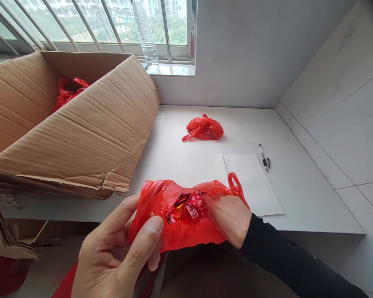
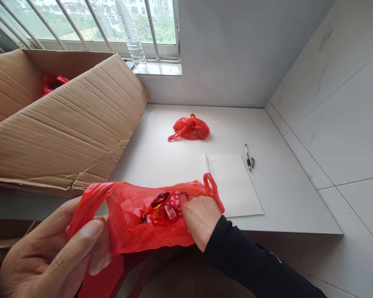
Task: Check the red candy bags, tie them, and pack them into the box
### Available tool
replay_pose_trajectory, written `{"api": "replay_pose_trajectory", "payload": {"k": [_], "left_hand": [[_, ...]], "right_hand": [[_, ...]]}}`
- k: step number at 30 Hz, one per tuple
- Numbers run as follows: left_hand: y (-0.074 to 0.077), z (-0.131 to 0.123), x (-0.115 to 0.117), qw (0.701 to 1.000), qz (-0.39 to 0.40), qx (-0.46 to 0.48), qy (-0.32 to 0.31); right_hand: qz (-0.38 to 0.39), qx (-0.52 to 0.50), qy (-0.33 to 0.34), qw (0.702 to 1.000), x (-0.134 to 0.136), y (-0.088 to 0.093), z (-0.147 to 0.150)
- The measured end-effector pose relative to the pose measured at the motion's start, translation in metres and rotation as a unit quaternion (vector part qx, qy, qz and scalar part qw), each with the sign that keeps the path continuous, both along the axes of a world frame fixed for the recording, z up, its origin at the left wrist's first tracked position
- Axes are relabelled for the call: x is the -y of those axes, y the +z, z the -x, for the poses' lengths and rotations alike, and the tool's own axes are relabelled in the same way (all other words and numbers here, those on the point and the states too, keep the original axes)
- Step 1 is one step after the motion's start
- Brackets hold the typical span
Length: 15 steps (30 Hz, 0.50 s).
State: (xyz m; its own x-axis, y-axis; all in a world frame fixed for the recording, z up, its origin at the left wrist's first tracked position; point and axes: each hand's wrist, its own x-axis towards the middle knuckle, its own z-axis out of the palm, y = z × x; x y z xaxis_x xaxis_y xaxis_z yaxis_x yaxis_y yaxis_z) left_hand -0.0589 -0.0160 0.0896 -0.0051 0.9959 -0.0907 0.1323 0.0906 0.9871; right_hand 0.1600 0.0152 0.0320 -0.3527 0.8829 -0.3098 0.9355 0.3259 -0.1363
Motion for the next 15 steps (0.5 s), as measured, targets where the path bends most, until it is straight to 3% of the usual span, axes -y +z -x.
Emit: {"api": "replay_pose_trajectory", "payload": {"k": [5,9,12,15], "left_hand": [[-0.002,0.000,0.003,1.000,-0.012,-0.009,-0.002],[-0.001,-0.004,-0.002,1.000,-0.006,-0.011,-0.018],[0.012,-0.009,-0.016,0.999,-0.034,-0.012,-0.006],[0.032,-0.015,-0.029,0.996,-0.086,0.007,0.026]], "right_hand": [[-0.035,-0.041,-0.023,0.998,0.013,0.016,-0.012],[-0.032,-0.040,-0.026,0.998,0.019,0.019,-0.018],[-0.060,-0.072,-0.035,0.995,0.015,0.021,-0.020],[-0.183,-0.162,-0.050,0.968,0.009,0.033,-0.029]]}}
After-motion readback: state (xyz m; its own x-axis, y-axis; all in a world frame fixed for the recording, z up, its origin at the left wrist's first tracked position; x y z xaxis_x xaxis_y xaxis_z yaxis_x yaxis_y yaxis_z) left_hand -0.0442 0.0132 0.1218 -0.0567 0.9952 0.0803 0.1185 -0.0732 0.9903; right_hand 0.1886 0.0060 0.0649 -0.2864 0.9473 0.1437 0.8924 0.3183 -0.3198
